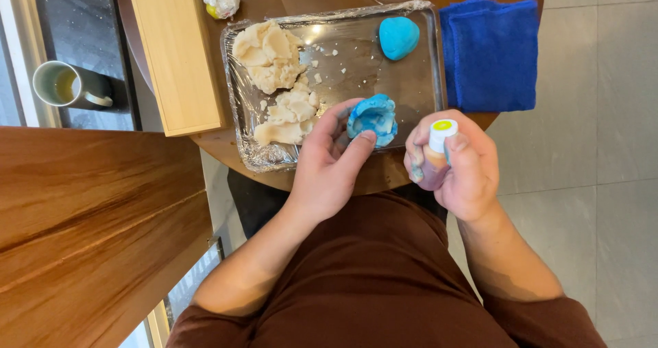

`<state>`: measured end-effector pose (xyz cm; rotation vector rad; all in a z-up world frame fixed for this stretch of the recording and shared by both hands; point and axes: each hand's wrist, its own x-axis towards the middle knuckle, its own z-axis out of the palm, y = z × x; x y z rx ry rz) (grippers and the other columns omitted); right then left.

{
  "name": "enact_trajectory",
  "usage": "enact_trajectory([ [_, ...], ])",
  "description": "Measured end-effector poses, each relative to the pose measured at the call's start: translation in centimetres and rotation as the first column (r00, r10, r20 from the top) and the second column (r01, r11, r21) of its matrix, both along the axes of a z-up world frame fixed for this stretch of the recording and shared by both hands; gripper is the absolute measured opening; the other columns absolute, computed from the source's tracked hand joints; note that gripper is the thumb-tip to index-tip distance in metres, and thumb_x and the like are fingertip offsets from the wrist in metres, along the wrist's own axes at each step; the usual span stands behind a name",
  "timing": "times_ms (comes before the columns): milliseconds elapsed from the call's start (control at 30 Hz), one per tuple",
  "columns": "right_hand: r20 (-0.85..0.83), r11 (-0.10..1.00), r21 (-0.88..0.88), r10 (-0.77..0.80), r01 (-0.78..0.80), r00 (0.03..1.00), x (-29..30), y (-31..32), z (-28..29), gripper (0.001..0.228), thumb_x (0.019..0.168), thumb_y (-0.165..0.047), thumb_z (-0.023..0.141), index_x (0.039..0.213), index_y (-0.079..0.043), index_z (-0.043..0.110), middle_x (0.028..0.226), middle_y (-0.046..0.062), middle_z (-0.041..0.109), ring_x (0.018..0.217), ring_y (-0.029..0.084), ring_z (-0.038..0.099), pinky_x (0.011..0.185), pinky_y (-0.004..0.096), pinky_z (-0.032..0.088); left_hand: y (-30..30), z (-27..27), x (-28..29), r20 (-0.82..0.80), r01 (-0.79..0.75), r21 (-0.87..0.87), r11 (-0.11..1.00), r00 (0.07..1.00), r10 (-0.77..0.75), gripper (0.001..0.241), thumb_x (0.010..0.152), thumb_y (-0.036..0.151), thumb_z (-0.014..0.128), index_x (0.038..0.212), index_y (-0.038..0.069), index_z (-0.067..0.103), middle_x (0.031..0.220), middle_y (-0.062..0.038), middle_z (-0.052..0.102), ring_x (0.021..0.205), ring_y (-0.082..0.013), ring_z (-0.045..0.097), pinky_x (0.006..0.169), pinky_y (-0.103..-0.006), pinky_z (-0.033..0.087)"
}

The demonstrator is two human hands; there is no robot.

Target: A person is kneading a small piece of dough and adding blue food coloring to it, then mixing it until the color is uniform.

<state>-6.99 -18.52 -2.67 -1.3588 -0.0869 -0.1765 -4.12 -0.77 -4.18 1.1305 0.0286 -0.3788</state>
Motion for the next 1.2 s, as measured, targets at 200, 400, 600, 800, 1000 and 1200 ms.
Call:
enact_trajectory([
  [200, -0.027, 0.995, 0.072, 0.065, -0.063, 0.998, 0.2, -0.8, -0.3, 0.042, 0.102, -0.030, 0.041, 0.081, 0.004, 0.055, 0.056, 0.016, 0.050, 0.043, 0.020, 0.053, 0.034, 0.028, 0.045, 0.2, -0.1, 0.2, -0.018, 0.000, 0.021, 1.000, 1.000, 0.000, 0.046, 0.098, 0.009, 0.065, 0.141, -0.002, 0.053, 0.120, -0.015, 0.062, 0.110, -0.0188, 0.064, 0.094, -0.0376, 0.061],
  [400, -0.206, 0.960, 0.242, 0.190, -0.138, 0.960, 0.7, -1.8, 1.4, 0.049, 0.101, -0.038, 0.037, 0.073, -0.002, 0.055, 0.055, 0.013, 0.049, 0.046, 0.019, 0.053, 0.036, 0.024, 0.041, -0.1, 0.0, 0.3, -0.075, 0.012, -0.001, 1.000, 0.997, -0.012, 0.041, 0.101, 0.015, 0.064, 0.137, -0.002, 0.055, 0.117, -0.016, 0.063, 0.107, -0.0193, 0.065, 0.093, -0.0406, 0.063],
  [600, -0.382, 0.890, -0.034, 0.409, -0.455, 0.829, 1.5, -4.2, 6.5, 0.027, 0.093, -0.025, 0.055, 0.112, -0.004, 0.054, 0.078, 0.004, 0.055, 0.076, 0.018, 0.054, 0.065, 0.031, 0.046, -0.5, 0.2, 0.9, -0.177, 0.040, 0.000, 0.999, 0.983, -0.039, 0.040, 0.097, 0.020, 0.061, 0.132, 0.003, 0.058, 0.119, -0.010, 0.070, 0.109, -0.0193, 0.068, 0.092, -0.0363, 0.063],
  [800, -0.588, 0.448, -0.703, 0.070, -0.553, 0.806, 3.0, -3.6, 10.8, 0.046, 0.089, -0.008, 0.063, 0.134, -0.016, 0.059, 0.116, 0.000, 0.065, 0.087, 0.016, 0.064, 0.075, 0.032, 0.056, -0.5, 0.1, 1.2, -0.137, 0.058, 0.017, 0.998, 0.989, -0.055, 0.049, 0.089, 0.009, 0.066, 0.136, 0.002, 0.055, 0.125, -0.011, 0.070, 0.112, -0.0187, 0.068, 0.099, -0.0322, 0.058],
  [1000, -0.291, -0.015, -0.955, 0.229, -0.295, 0.929, 3.9, -4.7, 10.3, 0.048, 0.093, -0.014, 0.067, 0.139, -0.007, 0.054, 0.107, 0.010, 0.068, 0.101, 0.032, 0.064, 0.084, 0.045, 0.051, -0.9, 0.2, 0.9, -0.122, 0.091, -0.019, 0.996, 0.988, -0.093, 0.061, 0.088, 0.011, 0.070, 0.144, 0.003, 0.048, 0.132, -0.012, 0.067, 0.115, -0.0193, 0.067, 0.105, -0.0334, 0.056],
  [1200, -0.031, -0.083, -0.996, 0.508, 0.013, 0.861, 4.8, -3.8, 10.3, 0.035, 0.095, 0.001, 0.070, 0.130, 0.001, 0.066, 0.121, 0.013, 0.069, 0.105, 0.034, 0.062, 0.098, 0.043, 0.052, -1.2, 1.1, 0.7, -0.085, 0.115, -0.053, 0.992, 0.989, -0.119, 0.061, 0.088, 0.011, 0.072, 0.144, 0.004, 0.048, 0.135, -0.013, 0.064, 0.116, -0.0189, 0.065, 0.106, -0.0323, 0.057],
])
